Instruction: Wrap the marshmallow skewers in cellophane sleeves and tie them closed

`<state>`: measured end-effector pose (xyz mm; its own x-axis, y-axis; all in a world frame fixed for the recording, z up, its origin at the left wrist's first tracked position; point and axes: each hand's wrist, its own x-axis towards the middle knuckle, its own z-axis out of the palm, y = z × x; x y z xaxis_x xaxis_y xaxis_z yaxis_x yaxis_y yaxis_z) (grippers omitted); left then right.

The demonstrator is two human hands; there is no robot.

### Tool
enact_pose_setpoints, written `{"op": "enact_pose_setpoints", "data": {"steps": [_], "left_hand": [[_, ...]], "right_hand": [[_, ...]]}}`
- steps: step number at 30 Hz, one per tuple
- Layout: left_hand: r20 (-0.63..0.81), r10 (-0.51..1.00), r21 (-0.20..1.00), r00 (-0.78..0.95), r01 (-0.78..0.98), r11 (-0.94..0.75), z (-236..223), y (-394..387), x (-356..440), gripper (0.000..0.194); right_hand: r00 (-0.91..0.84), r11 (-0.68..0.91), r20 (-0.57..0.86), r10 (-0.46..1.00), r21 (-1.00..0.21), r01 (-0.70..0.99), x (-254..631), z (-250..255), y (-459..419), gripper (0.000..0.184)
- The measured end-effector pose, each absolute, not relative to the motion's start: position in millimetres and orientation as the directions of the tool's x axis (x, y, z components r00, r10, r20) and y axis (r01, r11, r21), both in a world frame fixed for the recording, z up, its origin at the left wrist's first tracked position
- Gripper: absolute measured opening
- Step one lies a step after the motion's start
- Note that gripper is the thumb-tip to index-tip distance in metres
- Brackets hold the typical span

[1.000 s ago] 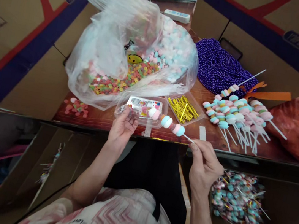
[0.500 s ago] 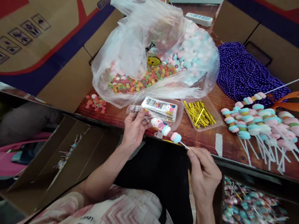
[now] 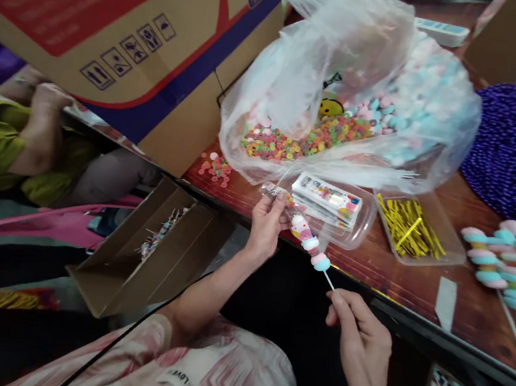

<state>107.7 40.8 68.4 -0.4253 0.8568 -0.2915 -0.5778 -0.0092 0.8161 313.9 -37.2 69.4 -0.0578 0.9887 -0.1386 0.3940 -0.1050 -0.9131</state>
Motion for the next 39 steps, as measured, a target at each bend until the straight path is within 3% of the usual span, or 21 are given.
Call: {"op": "enact_pose_setpoints", "data": {"steps": [3, 8, 10, 15, 21, 25, 29, 35, 39], "left_hand": [[-0.298, 0.882, 0.804, -0.365, -0.594, 0.026, 71.1, 40.1, 102.5, 0.053], [-0.282, 0.915, 0.77, -0.287, -0.636, 0.038, 77.2, 30.5, 99.0, 0.056], [-0.287, 0.919, 0.767, -0.269, -0.639, 0.053, 78.6, 26.9, 98.0, 0.054], [-0.31, 0.929, 0.751, -0.201, -0.651, 0.11, 78.7, 20.8, 102.6, 0.048], [-0.289, 0.951, 0.735, -0.109, -0.661, 0.148, 83.4, 16.5, 111.8, 0.045], [-0.315, 0.949, 0.69, -0.014, -0.69, 0.219, 90.0, 19.0, 112.5, 0.043], [-0.336, 0.941, 0.667, 0.031, -0.698, 0.261, 91.8, 21.7, 115.3, 0.038], [-0.384, 0.922, 0.61, 0.044, -0.738, 0.289, 88.4, 23.5, 119.2, 0.034], [-0.382, 0.924, 0.654, 0.023, -0.7, 0.288, 89.9, 17.8, 124.7, 0.036]], "right_hand": [[-0.084, -0.058, -0.103, 0.991, -0.904, 0.425, 308.3, 65.6, -37.3, 0.025], [-0.171, 0.216, 0.144, 0.975, -0.806, 0.552, 290.8, 66.3, -40.6, 0.02], [-0.188, 0.245, 0.167, 0.968, -0.795, 0.554, 284.8, 68.2, -41.9, 0.02], [-0.227, 0.038, -0.075, 0.971, -0.889, 0.456, 271.9, 78.0, -48.3, 0.029], [-0.272, -0.208, -0.244, 0.931, -0.966, 0.156, 267.9, 87.4, -57.7, 0.033], [-0.253, -0.33, -0.298, 0.92, -0.939, -0.093, 279.3, 84.3, -62.5, 0.031], [-0.329, -0.454, -0.349, 0.877, -0.826, -0.334, 284.8, 82.5, -65.2, 0.028], [-0.321, -0.473, -0.363, 0.875, -0.781, -0.408, 278.4, 76.4, -69.7, 0.027], [-0.247, -0.399, -0.327, 0.912, -0.846, -0.355, 272.5, 71.6, -72.5, 0.029]]}}
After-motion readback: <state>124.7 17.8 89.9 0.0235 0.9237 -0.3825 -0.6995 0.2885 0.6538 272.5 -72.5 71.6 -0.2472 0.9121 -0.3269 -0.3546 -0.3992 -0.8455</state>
